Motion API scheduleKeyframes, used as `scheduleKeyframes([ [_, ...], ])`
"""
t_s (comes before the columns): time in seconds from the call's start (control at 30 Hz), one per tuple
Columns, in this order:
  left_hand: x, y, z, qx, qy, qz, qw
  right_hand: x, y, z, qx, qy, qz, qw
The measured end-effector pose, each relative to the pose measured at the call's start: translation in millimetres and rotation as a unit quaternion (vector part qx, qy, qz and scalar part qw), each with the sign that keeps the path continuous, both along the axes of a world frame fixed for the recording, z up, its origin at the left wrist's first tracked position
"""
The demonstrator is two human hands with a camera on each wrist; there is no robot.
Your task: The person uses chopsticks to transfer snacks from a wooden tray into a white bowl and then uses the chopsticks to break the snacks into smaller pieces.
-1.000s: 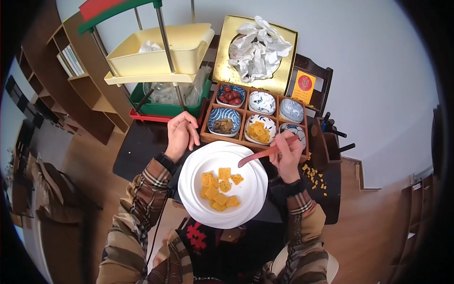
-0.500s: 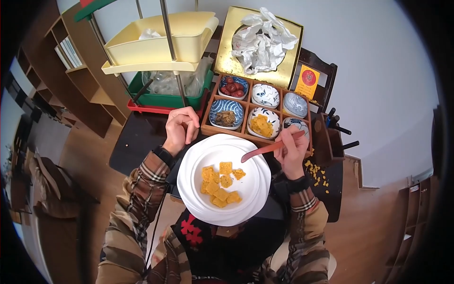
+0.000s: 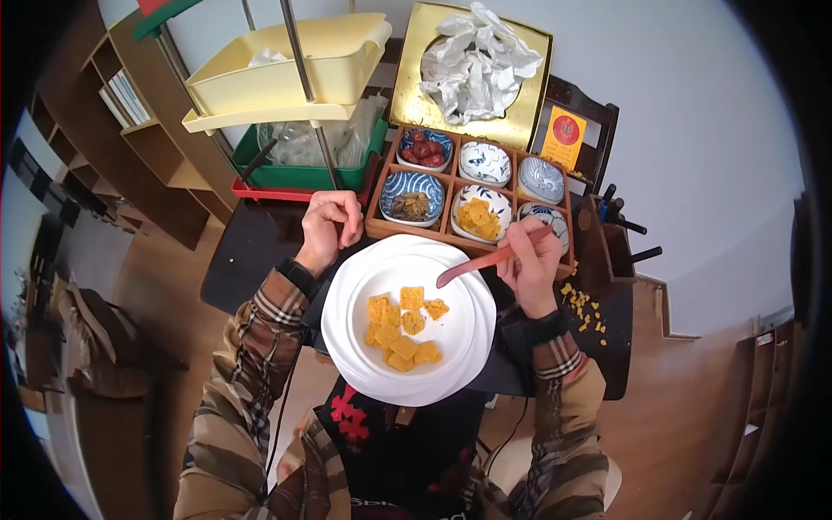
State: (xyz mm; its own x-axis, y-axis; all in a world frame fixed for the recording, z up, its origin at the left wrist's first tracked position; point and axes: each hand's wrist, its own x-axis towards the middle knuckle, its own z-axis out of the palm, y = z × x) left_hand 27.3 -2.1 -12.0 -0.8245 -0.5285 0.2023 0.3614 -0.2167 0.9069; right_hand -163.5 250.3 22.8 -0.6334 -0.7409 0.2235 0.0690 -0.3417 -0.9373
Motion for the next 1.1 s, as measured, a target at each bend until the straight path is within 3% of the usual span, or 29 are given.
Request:
scheduleKeyframes([
  [0.37,-4,2,-5,-0.021,-0.019,0.008,1.000,-1,3,-5,-0.008,-0.002,0.012,1.000],
  [0.6,-4,1,-11,-0.058,0.031,0.098,0.993,1,0,-8,-0.010,0.007,0.018,1.000],
  [0.7,-8,0,-3,-0.151,0.069,0.172,0.971,0,1,-5,-0.005,0.013,0.015,1.000],
  [0.77,-10,2,9,-0.238,0.113,0.138,0.955,-4,2,-7,0.006,0.013,-0.013,1.000],
  [0.9,-21,-2,38,-0.311,0.078,0.051,0.946,-7,2,-2,-0.030,0.025,-0.034,0.999],
  [1.03,-33,-12,29,-0.311,0.035,-0.046,0.949,-14,-7,7,-0.012,0.049,-0.033,0.998],
  [1.1,-34,-13,23,-0.277,0.036,-0.050,0.959,-16,-10,9,0.005,0.054,-0.033,0.998],
])
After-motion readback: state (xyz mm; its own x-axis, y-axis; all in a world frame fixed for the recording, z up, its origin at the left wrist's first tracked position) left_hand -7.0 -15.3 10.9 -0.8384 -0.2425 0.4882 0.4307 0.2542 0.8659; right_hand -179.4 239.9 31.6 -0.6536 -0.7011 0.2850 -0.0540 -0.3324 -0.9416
